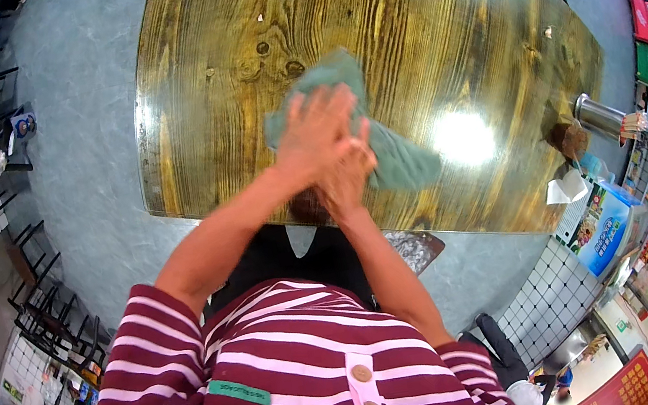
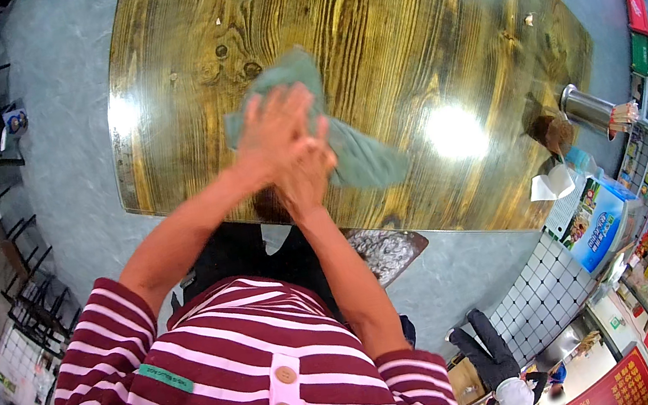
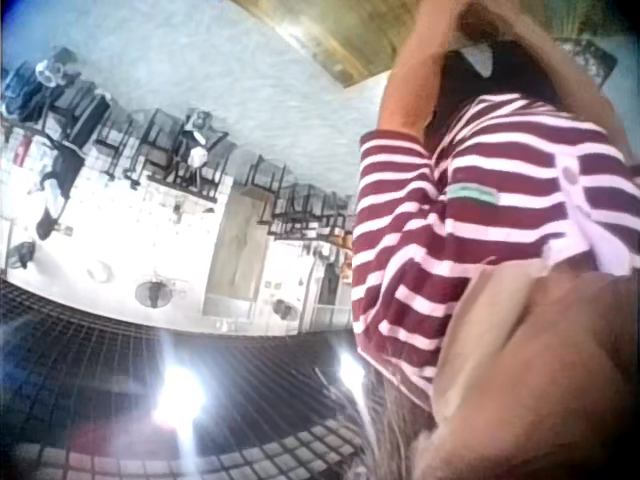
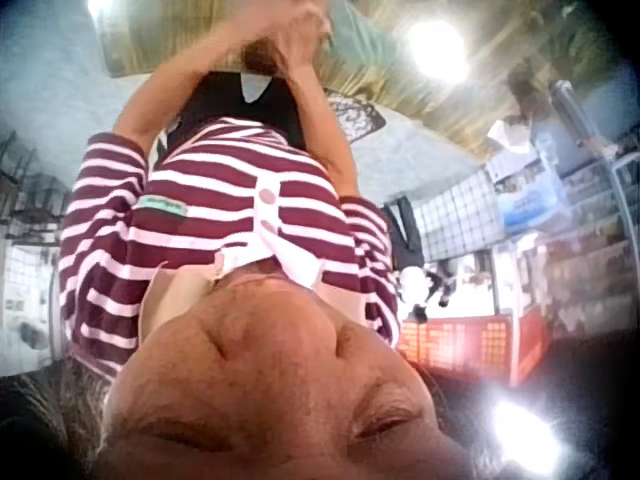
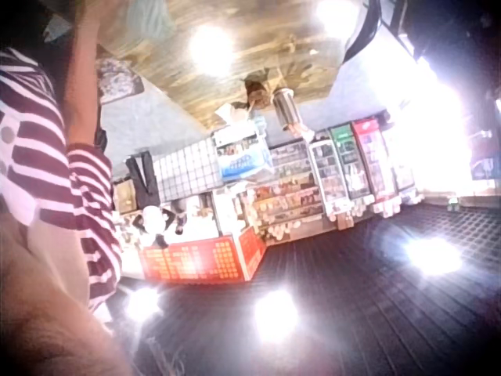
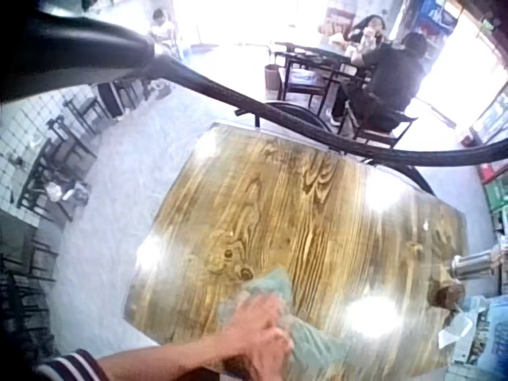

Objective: The person wrings out a green cloth in a white bucket of soapy water, walks to a wooden table in a dining area, and wipes the table surface, moving items aside to reach the entire surface.

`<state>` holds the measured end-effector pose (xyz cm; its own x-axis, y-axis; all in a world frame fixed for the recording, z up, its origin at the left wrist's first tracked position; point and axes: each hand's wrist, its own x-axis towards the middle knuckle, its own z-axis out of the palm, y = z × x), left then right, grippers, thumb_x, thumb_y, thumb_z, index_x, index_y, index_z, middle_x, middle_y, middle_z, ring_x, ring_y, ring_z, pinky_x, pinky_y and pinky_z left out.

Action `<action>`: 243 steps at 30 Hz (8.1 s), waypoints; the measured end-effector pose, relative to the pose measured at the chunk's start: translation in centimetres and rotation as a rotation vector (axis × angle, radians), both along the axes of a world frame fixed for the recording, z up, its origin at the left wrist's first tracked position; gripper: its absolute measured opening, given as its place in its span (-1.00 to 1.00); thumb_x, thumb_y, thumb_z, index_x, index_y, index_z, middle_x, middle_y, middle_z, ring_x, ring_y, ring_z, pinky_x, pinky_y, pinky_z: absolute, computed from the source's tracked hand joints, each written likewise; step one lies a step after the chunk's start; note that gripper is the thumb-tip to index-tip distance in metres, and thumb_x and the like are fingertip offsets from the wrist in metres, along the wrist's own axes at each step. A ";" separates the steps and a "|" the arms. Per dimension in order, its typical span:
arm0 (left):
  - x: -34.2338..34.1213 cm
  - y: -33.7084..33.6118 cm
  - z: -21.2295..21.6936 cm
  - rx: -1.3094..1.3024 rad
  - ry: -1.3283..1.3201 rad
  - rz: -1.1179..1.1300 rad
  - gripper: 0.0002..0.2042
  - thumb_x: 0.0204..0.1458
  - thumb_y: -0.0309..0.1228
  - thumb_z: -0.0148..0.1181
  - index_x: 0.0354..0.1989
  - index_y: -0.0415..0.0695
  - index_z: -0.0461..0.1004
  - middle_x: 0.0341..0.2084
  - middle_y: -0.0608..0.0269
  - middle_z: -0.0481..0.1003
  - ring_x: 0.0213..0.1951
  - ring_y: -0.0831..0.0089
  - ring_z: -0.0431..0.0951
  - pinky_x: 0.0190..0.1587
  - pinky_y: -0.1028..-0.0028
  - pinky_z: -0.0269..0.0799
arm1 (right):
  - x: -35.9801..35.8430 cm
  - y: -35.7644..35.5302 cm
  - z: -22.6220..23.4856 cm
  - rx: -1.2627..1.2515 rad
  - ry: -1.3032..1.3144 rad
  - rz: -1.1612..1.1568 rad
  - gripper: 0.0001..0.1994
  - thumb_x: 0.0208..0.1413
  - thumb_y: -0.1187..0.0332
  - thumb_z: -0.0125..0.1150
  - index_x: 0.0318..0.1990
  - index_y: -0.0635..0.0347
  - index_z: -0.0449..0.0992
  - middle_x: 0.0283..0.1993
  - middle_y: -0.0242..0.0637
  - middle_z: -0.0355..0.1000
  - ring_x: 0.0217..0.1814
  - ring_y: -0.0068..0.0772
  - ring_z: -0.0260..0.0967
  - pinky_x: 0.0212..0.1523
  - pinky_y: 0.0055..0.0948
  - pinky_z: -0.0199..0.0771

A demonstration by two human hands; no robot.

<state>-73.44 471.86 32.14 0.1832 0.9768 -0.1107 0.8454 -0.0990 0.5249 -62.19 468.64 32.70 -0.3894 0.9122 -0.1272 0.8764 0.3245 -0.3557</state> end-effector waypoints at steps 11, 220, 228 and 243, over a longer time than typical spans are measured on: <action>-9.8 8.8 -3.2 0.220 0.275 0.457 -0.35 0.21 0.05 -0.18 0.38 -0.06 0.04 0.40 0.21 -0.02 0.41 0.14 -0.09 0.35 -0.09 -0.30 | -9.6 13.2 -0.7 0.209 -0.003 0.391 -0.42 0.23 0.26 -0.07 0.39 0.12 0.03 0.51 -0.41 -0.16 0.54 -0.12 -0.30 0.24 -0.06 -0.08; -60.2 -4.1 -3.0 -0.159 -0.803 0.754 -0.70 0.16 -0.52 0.04 0.08 -0.20 0.44 0.24 0.20 0.27 0.11 0.39 0.44 0.10 0.43 0.36 | -45.8 19.6 0.7 0.167 0.741 -0.490 -0.63 0.14 0.56 0.02 0.11 0.08 0.49 0.01 -0.25 0.43 -0.08 -0.33 0.39 -0.05 -0.40 0.39; -61.1 -3.1 -4.0 -0.273 -0.911 0.679 -0.67 0.10 -0.56 0.06 0.07 -0.24 0.44 0.15 0.11 0.38 0.04 0.35 0.51 0.10 0.42 0.37 | -41.3 20.1 3.8 -0.353 1.592 -0.898 -0.62 0.22 0.56 -0.06 0.19 0.15 0.40 0.07 -0.26 0.43 -0.03 -0.40 0.43 -0.04 -0.37 0.51; -52.4 5.3 -5.2 -0.503 -0.778 0.339 -0.70 0.08 -0.48 0.12 0.01 -0.20 0.50 -0.23 0.15 0.58 -0.16 0.47 0.54 -0.05 0.49 0.41 | -28.2 -4.1 -2.1 0.172 -0.009 -1.180 -0.54 0.29 0.24 -0.21 0.30 0.17 0.23 0.26 0.12 0.21 0.31 0.13 0.12 0.26 -0.05 0.09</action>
<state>-125.79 477.12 26.97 0.0997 0.8629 -0.4954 0.1888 0.4724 0.8609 -90.43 464.52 30.57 0.7017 0.7116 0.0334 0.6679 -0.6408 -0.3785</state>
